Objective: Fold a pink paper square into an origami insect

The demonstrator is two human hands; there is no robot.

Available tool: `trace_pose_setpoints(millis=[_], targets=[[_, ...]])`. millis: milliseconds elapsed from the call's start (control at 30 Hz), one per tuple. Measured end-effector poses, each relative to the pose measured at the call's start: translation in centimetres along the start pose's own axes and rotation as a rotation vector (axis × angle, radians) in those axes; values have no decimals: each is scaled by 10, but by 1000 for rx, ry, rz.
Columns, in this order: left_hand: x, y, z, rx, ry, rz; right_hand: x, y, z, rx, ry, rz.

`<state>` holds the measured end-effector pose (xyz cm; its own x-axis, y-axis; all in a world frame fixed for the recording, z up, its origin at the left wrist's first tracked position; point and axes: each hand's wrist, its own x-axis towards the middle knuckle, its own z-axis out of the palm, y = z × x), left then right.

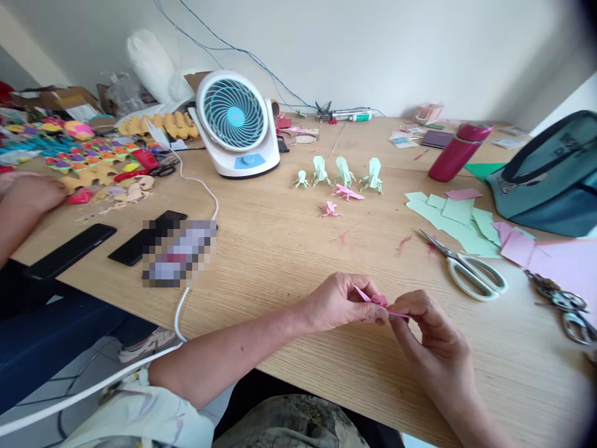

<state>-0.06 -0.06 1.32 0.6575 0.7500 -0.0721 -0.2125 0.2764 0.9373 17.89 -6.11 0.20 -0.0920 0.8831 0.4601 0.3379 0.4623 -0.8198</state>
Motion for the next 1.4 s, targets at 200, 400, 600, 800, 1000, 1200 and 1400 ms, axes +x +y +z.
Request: trace_pose_setpoints(millis=[200, 400, 600, 800, 1000, 1200, 1400], targets=[[-4, 8, 2, 239, 74, 139, 1, -2, 1, 7, 57, 94], [-7, 15, 1, 661, 92, 455, 8, -9, 0, 141, -36, 297], [-7, 14, -6, 801, 66, 587, 12, -12, -8, 315, -137, 434], [-6, 15, -9, 864, -10, 593, 10, -4, -10, 387, -166, 546], [-5, 13, -6, 834, -13, 611, 14, -5, -8, 441, -141, 620], [-3, 12, -5, 761, 17, 566, 19, -9, -12, 465, -153, 690], [-4, 12, -5, 841, 13, 613, 21, -11, -16, 422, -200, 731]])
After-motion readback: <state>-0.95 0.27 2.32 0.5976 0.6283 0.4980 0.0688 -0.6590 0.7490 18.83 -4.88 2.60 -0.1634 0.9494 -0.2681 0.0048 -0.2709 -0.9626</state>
